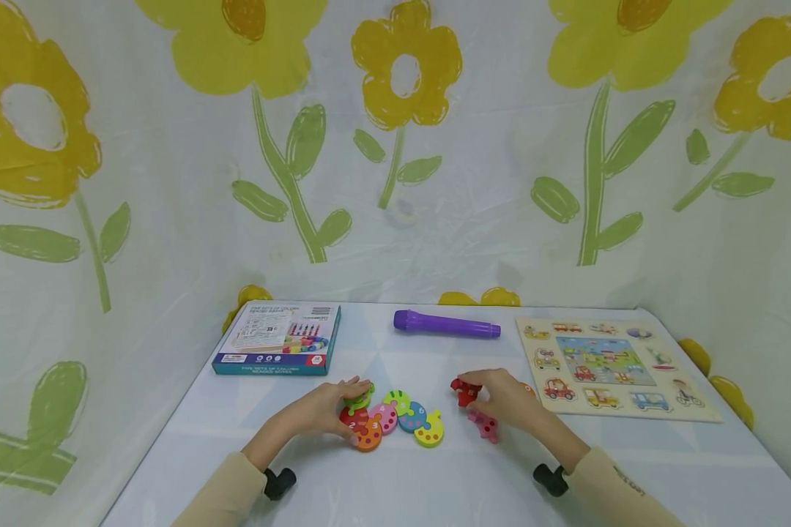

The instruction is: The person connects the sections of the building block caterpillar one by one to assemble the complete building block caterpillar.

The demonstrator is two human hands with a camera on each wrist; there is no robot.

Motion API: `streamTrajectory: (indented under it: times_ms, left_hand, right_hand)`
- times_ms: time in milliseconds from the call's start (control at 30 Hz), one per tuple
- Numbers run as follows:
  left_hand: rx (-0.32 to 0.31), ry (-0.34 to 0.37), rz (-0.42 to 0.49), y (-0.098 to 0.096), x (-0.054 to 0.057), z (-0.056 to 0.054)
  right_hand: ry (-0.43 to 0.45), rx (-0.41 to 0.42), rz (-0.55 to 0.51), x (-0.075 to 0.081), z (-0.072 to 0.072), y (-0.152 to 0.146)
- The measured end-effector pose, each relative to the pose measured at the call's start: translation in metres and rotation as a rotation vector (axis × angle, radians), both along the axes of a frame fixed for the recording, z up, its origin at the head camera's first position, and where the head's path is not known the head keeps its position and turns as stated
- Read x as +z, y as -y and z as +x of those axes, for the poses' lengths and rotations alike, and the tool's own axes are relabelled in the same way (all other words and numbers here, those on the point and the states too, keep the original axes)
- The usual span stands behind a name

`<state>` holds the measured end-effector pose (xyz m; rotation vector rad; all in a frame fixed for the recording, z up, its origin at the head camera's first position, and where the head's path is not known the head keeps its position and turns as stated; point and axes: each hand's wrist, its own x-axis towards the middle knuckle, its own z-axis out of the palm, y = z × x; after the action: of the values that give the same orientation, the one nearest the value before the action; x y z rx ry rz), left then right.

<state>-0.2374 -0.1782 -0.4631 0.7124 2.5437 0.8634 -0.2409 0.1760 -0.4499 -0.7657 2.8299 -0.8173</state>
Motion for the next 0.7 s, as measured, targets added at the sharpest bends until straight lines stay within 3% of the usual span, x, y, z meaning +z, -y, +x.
streamTrajectory:
  times_ms: [333,700]
  left_hand:
    - [-0.017,0.000,-0.007,0.0013,-0.0008,-0.0029]
    - [-0.025,0.004,0.008,0.0025,-0.0021,-0.0040]
  right_hand:
    - [-0.001,0.078,0.009,-0.0011,-0.0008,0.0022]
    - [0.055,0.232,-0.012,-0.0012,-0.0016,0.0037]
